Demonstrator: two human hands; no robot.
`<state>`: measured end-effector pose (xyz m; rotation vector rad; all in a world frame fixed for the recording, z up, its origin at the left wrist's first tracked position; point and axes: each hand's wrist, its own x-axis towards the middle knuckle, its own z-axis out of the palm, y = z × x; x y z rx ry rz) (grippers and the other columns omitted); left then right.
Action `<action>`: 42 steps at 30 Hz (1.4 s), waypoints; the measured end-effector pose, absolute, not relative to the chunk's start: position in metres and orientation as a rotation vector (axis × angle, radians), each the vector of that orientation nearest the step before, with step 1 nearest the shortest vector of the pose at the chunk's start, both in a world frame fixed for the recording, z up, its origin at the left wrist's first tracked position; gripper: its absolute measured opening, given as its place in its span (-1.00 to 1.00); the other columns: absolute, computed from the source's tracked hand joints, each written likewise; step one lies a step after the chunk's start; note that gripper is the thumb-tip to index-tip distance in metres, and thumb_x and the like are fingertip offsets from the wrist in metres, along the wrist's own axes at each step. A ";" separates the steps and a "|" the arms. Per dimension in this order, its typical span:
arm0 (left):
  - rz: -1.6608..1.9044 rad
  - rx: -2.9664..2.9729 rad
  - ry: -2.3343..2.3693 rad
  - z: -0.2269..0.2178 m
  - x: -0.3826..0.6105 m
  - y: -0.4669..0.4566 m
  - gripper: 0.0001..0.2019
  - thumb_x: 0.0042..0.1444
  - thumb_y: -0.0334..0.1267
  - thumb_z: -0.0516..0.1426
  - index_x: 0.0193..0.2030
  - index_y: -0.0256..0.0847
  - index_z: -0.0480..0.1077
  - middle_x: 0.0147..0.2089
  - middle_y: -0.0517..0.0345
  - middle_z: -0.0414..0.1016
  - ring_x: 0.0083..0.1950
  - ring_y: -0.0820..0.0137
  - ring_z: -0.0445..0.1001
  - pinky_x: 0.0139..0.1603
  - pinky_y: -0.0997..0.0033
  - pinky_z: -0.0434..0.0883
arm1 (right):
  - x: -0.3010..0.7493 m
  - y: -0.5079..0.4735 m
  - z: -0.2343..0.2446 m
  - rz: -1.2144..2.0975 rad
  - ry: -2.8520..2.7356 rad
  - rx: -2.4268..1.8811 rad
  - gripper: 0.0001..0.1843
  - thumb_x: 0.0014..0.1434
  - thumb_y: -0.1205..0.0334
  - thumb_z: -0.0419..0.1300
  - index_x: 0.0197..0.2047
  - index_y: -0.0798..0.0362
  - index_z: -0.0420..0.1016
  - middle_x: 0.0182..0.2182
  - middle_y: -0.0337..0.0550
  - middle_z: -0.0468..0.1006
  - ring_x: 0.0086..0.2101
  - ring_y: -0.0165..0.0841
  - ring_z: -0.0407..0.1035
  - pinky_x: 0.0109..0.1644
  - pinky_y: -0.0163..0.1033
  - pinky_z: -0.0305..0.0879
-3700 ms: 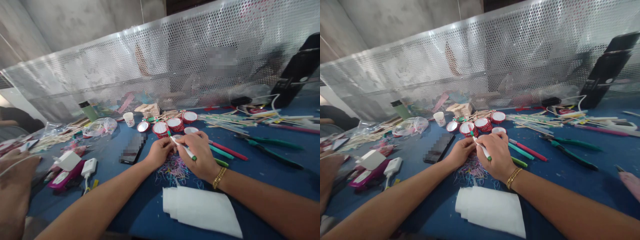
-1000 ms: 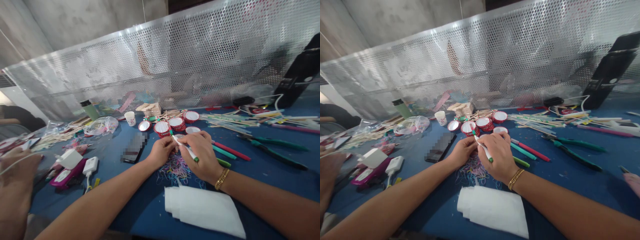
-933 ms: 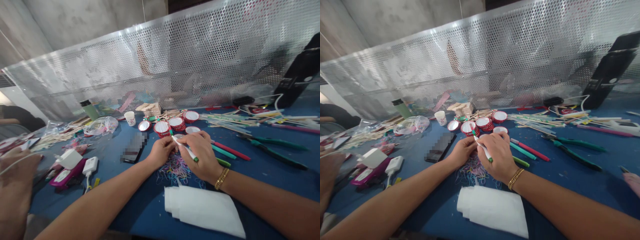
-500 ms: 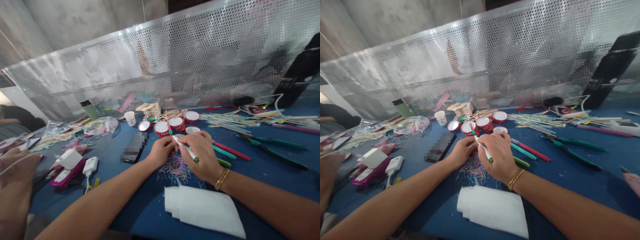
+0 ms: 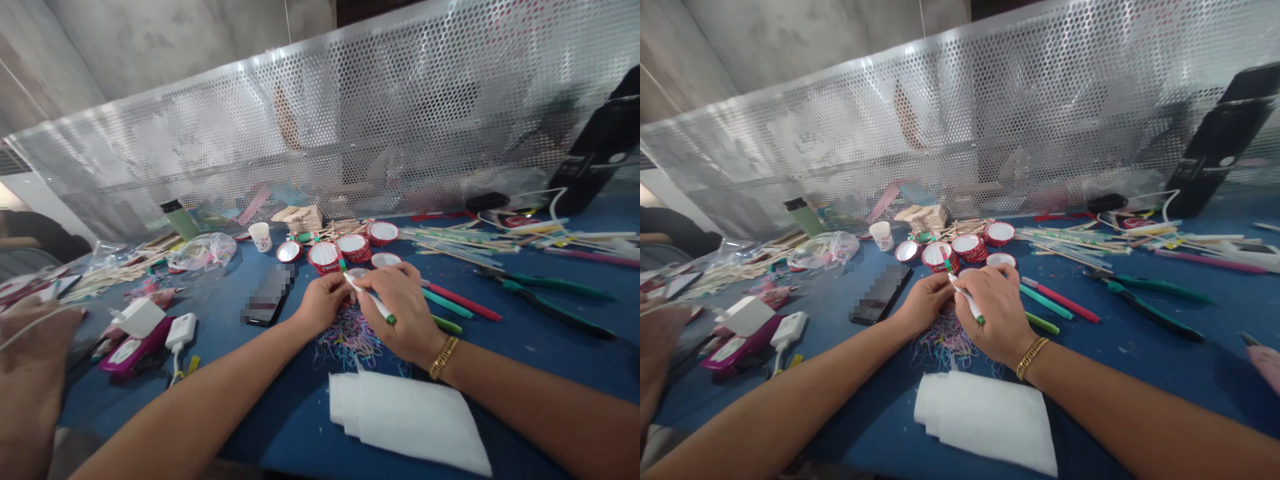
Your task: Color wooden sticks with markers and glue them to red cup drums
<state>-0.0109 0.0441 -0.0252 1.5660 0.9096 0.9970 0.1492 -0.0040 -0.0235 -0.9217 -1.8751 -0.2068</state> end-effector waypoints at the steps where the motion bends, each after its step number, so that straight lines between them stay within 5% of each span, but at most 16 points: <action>1: 0.998 1.554 0.908 -0.025 -0.011 0.044 -0.68 0.06 -0.02 0.24 -0.48 -0.24 0.35 -0.52 0.25 0.38 -0.50 0.52 0.27 -0.44 0.51 0.21 | 0.149 -0.004 -0.023 -0.211 -1.872 -0.926 -0.89 0.27 0.29 0.08 -0.16 -0.02 0.41 -0.31 -0.23 0.55 -0.25 -0.29 0.39 0.02 -0.02 0.08; 42: 0.983 1.519 0.913 -0.026 -0.011 0.044 -0.66 0.04 0.01 0.24 -0.46 -0.24 0.34 -0.52 0.27 0.36 -0.52 0.55 0.25 -0.46 0.52 0.20 | 0.148 -0.005 -0.023 -0.237 -1.838 -0.973 -0.89 0.28 0.28 0.07 -0.17 0.00 0.42 -0.31 -0.21 0.56 -0.25 -0.28 0.39 0.02 -0.04 0.07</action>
